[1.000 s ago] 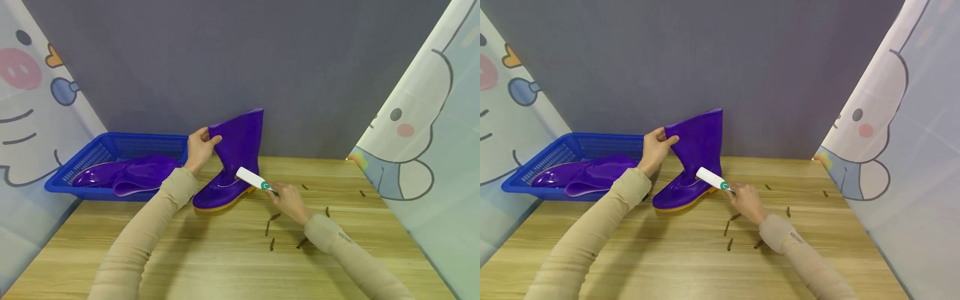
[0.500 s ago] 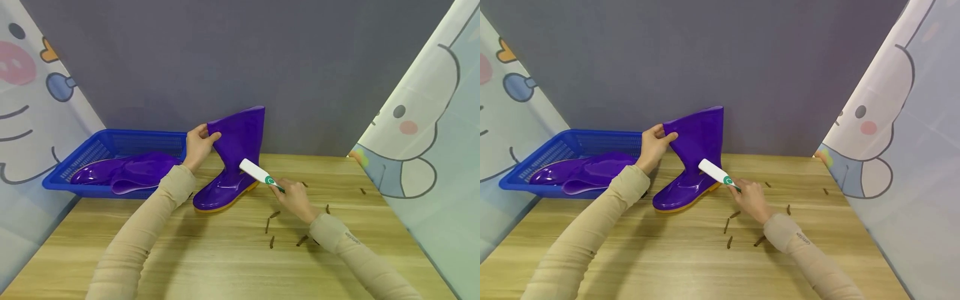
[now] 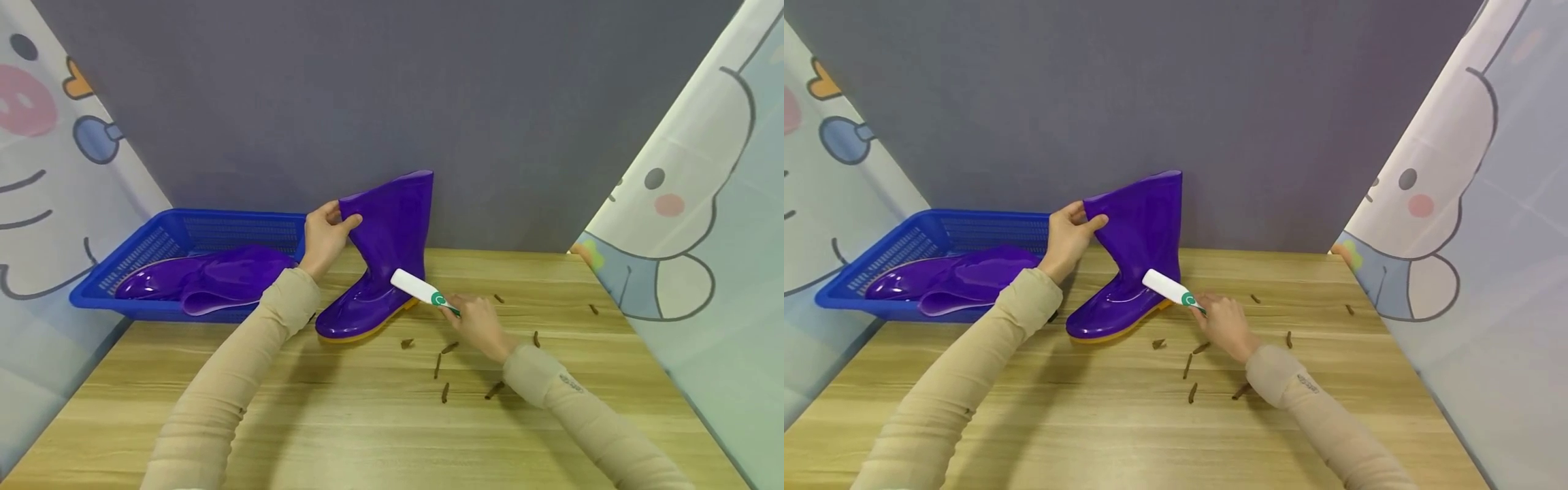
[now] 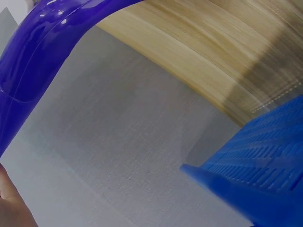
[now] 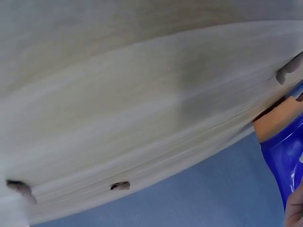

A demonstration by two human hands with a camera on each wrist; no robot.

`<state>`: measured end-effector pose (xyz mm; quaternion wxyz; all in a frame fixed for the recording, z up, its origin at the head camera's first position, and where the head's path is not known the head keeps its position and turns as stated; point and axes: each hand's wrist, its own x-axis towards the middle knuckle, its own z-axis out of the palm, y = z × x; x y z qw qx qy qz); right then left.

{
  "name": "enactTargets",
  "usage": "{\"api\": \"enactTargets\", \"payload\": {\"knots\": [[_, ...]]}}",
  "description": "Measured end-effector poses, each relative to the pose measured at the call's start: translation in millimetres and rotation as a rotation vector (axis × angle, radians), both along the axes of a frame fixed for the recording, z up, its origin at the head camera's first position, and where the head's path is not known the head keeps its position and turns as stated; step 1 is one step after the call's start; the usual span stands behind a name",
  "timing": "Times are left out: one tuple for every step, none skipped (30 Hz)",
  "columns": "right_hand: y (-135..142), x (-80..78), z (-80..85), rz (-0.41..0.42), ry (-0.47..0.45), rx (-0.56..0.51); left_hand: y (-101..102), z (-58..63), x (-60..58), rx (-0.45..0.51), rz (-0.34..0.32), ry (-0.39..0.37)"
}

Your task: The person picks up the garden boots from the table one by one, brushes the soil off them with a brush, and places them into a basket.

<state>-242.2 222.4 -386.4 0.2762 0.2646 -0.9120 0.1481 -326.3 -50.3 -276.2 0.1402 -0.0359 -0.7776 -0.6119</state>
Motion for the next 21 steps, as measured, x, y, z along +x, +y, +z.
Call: {"api": "enactTargets", "payload": {"knots": [[1,1.5,0.0,0.001,-0.008,-0.001,0,-0.1,0.2,-0.001,-0.002,-0.002],[2,3.0,0.3,-0.001,-0.012,0.003,0,-0.2,0.3,0.003,-0.005,-0.005],[4,4.3,0.1,-0.002,-0.011,0.011,1,-0.3,0.5,0.008,-0.007,-0.008],[5,5.8,0.3,0.002,-0.016,0.015,0,-0.4,0.6,0.009,-0.008,-0.01],[6,7.1,0.2,0.005,-0.021,0.022,0,-0.2,0.7,0.008,-0.008,-0.011],[8,8.3,0.4,0.008,-0.022,0.028,0,0.2,0.9,0.006,-0.006,-0.01],[9,9.9,1.4,0.012,-0.027,0.028,0,0.8,0.8,0.006,-0.007,-0.007],[10,11.2,2.6,0.009,-0.032,0.03,-1,1.2,0.6,0.009,-0.007,-0.003],[11,12.8,4.2,0.011,-0.046,0.021,-1,1.8,0.4,0.006,-0.007,0.002],[12,14.3,6.2,0.009,-0.059,0.012,-1,2.3,0.0,0.005,-0.007,0.008],[14,15.8,8.1,0.004,-0.073,0.005,-1,2.8,-0.1,0.001,-0.007,0.011],[15,17.2,10.7,0.001,-0.084,-0.004,-1,3.1,-0.1,0.002,-0.006,0.013],[17,18.5,13.3,-0.008,-0.091,-0.008,-1,3.3,-0.2,-0.003,-0.008,0.015],[19,19.8,15.8,-0.016,-0.099,-0.011,-1,3.1,-0.3,-0.006,-0.01,0.013],[21,20.9,18.5,-0.018,-0.107,-0.017,-1,3.0,-0.3,-0.01,-0.012,0.01],[23,21.8,21.1,-0.02,-0.105,-0.019,-1,2.8,-0.1,-0.014,-0.015,0.005],[25,22.3,23.5,-0.02,-0.103,-0.027,-1,2.5,0.1,-0.017,-0.019,0.0],[27,22.6,25.9,-0.019,-0.089,-0.037,-1,2.4,0.2,-0.017,-0.023,-0.004],[29,22.3,28.4,-0.018,-0.075,-0.051,-2,2.2,0.3,-0.019,-0.025,-0.006],[30,22.1,31.1,-0.018,-0.062,-0.074,-3,2.0,0.4,-0.016,-0.027,-0.008],[32,21.3,33.3,-0.02,-0.043,-0.095,-3,2.0,0.5,-0.017,-0.027,-0.007]]}}
